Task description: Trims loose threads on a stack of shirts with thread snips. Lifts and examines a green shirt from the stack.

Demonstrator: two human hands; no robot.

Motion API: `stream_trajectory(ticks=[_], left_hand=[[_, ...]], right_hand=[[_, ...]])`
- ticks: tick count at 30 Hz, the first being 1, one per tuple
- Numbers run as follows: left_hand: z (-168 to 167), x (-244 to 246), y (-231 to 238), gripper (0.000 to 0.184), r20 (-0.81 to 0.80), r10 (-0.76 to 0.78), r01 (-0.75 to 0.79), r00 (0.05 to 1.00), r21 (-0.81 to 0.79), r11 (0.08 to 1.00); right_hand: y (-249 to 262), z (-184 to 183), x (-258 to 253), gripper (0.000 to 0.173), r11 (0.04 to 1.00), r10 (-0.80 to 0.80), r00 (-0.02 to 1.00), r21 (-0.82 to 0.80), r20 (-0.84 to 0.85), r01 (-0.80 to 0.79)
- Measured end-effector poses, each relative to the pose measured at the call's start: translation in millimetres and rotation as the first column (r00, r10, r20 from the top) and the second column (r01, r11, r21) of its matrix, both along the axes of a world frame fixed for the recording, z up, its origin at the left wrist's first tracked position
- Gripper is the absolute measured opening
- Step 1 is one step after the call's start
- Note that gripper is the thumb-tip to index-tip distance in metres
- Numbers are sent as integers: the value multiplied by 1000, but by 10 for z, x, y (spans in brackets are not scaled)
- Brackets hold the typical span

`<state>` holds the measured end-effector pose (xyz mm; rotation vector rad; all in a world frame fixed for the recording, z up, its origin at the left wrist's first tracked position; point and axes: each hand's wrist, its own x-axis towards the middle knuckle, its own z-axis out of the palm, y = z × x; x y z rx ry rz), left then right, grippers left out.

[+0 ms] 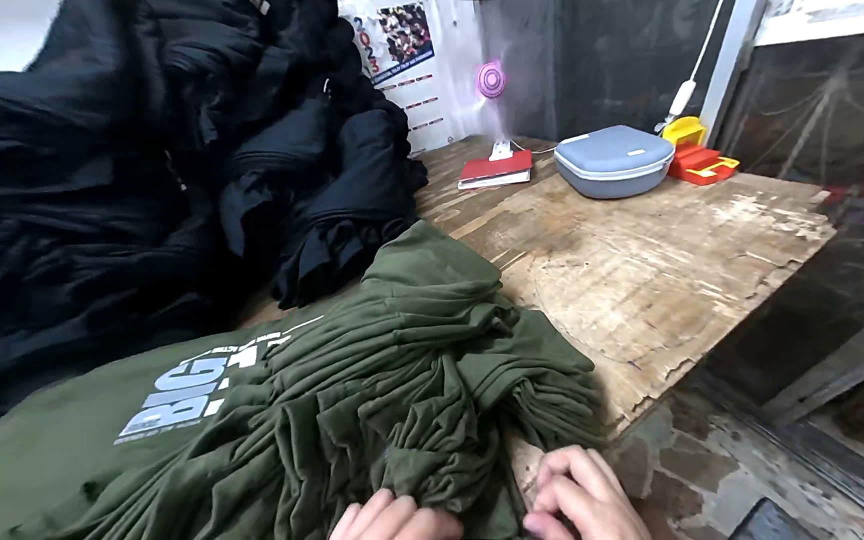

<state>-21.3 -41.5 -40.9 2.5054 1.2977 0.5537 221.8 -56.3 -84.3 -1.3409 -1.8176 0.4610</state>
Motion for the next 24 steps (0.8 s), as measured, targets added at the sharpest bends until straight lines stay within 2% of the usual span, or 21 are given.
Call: stream_trajectory(ticks=[2, 3, 5, 8, 12, 15, 17, 19, 21, 24], left_hand=[[61, 88, -19, 38, 27, 43, -42, 999, -31, 999], [88, 145, -26, 40, 33, 63, -62, 997, -28, 998], [121, 276, -27, 32, 18, 95, -96, 995, 26, 995], [126, 438, 16, 24, -90, 104, -90, 991, 143, 986], [113, 485, 62, 17, -152, 76, -53, 985, 153, 987], [116, 375, 91, 19, -99, 52, -44, 994, 86, 995], [111, 269, 89, 23, -84, 13, -13, 996, 4, 1000], [74, 196, 95, 17, -37, 0, -2, 999, -44, 999], [75, 141, 136, 16, 19, -13, 14, 1000, -67, 998], [190, 76, 206, 17, 126, -26, 43, 992, -136, 990]], right_hand=[[-9, -40, 6, 23, 999, -48, 998, 24, -39, 49], [-13, -61, -3, 23, 996, -75, 995, 43, -61, 78], [-13, -90, -28, 21, 986, -133, 987, 94, -88, 141], [15, -130, -72, 20, 967, -183, 977, 158, -109, 199], [29, -155, -117, 19, 958, -211, 969, 170, -131, 231], [10, -158, -37, 17, 944, -275, 956, 161, -97, 288], [-31, -146, 57, 10, 952, -263, 963, 147, -63, 270], [-85, -118, 105, 30, 971, -177, 983, 153, -47, 182], [-118, -78, 27, 32, 977, -117, 993, 174, -34, 121], [-72, -34, -261, 35, 966, -142, 990, 214, -20, 143]])
